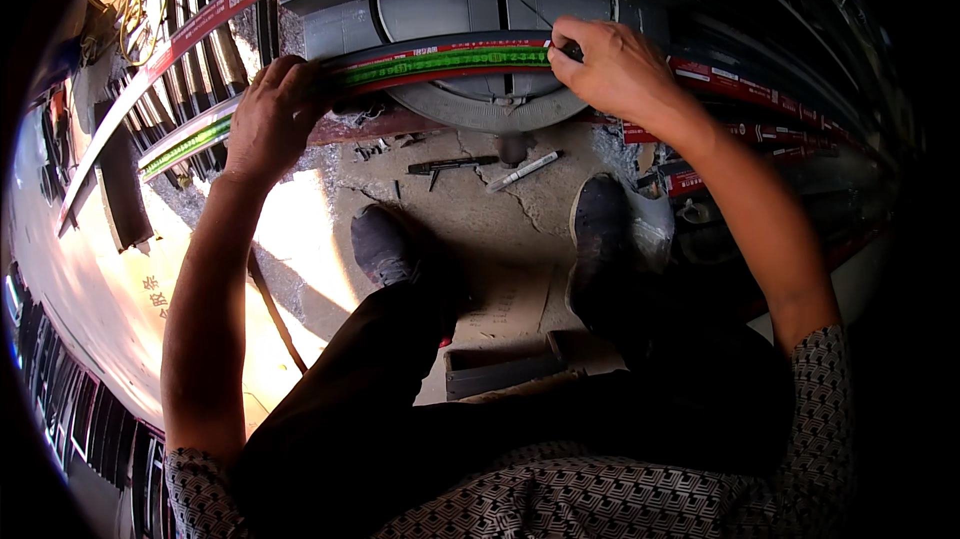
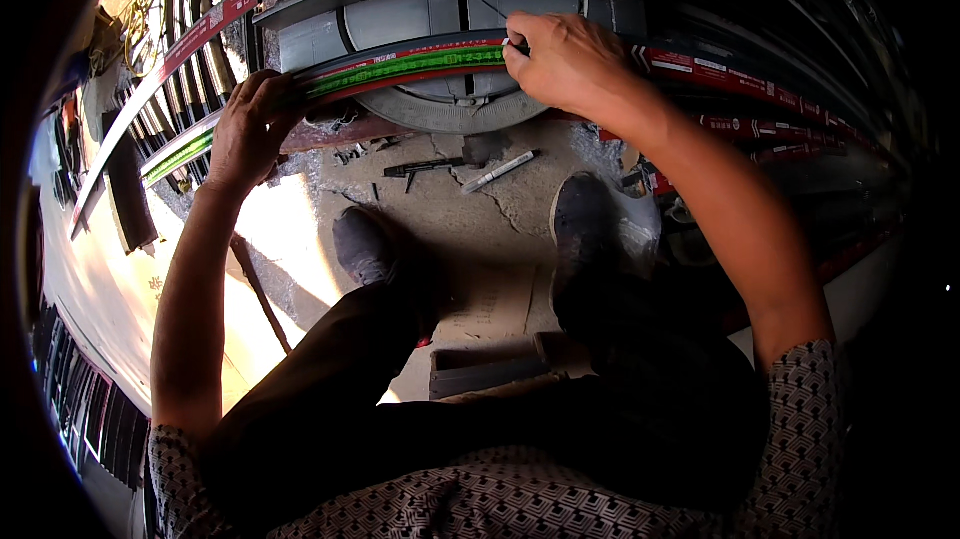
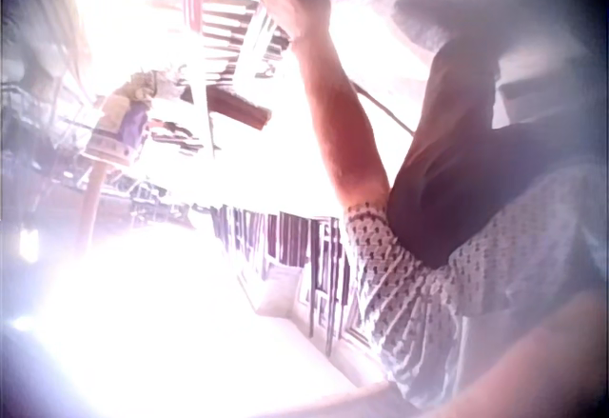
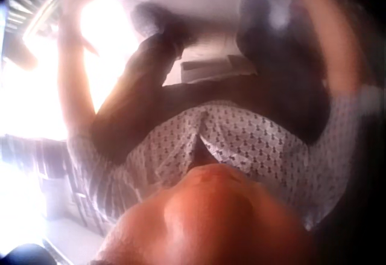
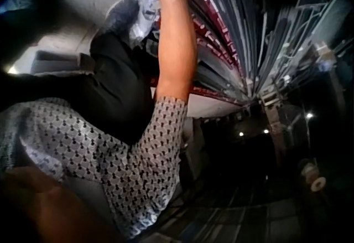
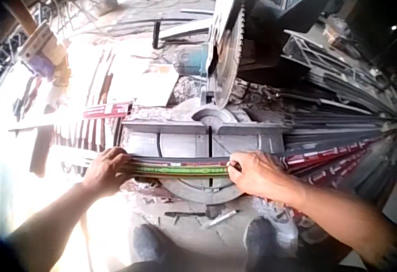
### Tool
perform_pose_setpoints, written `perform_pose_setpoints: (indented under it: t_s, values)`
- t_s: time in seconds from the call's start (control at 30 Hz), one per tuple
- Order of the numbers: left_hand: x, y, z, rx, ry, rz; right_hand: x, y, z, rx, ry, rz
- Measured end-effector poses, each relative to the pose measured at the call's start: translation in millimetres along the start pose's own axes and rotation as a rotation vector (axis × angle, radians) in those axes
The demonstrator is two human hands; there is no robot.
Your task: The person measures a long strip of red and black molding using a green tape measure and marks it with a white marker. They then position the strip on a miter saw and cut it. The person repeats this process with another strip of molding.
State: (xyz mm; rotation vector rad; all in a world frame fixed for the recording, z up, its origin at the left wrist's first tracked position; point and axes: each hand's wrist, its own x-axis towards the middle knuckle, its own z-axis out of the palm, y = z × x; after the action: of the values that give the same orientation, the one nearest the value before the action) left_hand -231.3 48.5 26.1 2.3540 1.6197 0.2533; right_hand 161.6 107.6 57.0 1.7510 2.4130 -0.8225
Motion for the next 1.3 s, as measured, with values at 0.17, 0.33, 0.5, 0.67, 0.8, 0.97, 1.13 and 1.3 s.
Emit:
perform_pose_setpoints:
  t_s: [0.17, 0.33, 0.5, 0.67, 0.8, 0.97, 1.13, 1.3]
  values:
    - [-0.5, -0.7, -0.7, -0.004, -0.061, -0.053, -0.9, -3.1, 0.9, -0.041, 0.029, -0.017]
    - [-0.1, 0.1, 0.6, 0.020, -0.050, -0.050, -0.9, 0.3, 5.6, -0.069, 0.065, -0.057]
    - [1.1, 1.4, -1.0, 0.011, -0.063, -0.049, -1.5, -0.4, 5.7, -0.084, 0.055, -0.048]
    - [0.5, -1.5, -0.6, 0.033, -0.068, -0.022, 1.8, -3.1, 2.1, -0.095, 0.014, -0.043]
    - [2.4, 0.0, -2.4, 0.036, -0.095, -0.026, 5.1, -1.2, 2.9, -0.102, -0.003, -0.046]
    - [3.7, 0.3, -3.5, 0.047, -0.114, -0.036, 7.3, 1.4, 5.5, -0.121, 0.006, -0.072]
    - [7.4, 3.3, -7.3, 0.057, -0.160, -0.041, 7.7, 1.8, 4.7, -0.116, 0.004, -0.076]
    - [8.9, 2.4, -7.9, 0.090, -0.172, -0.022, 7.7, 0.8, 4.5, -0.112, -0.009, -0.071]
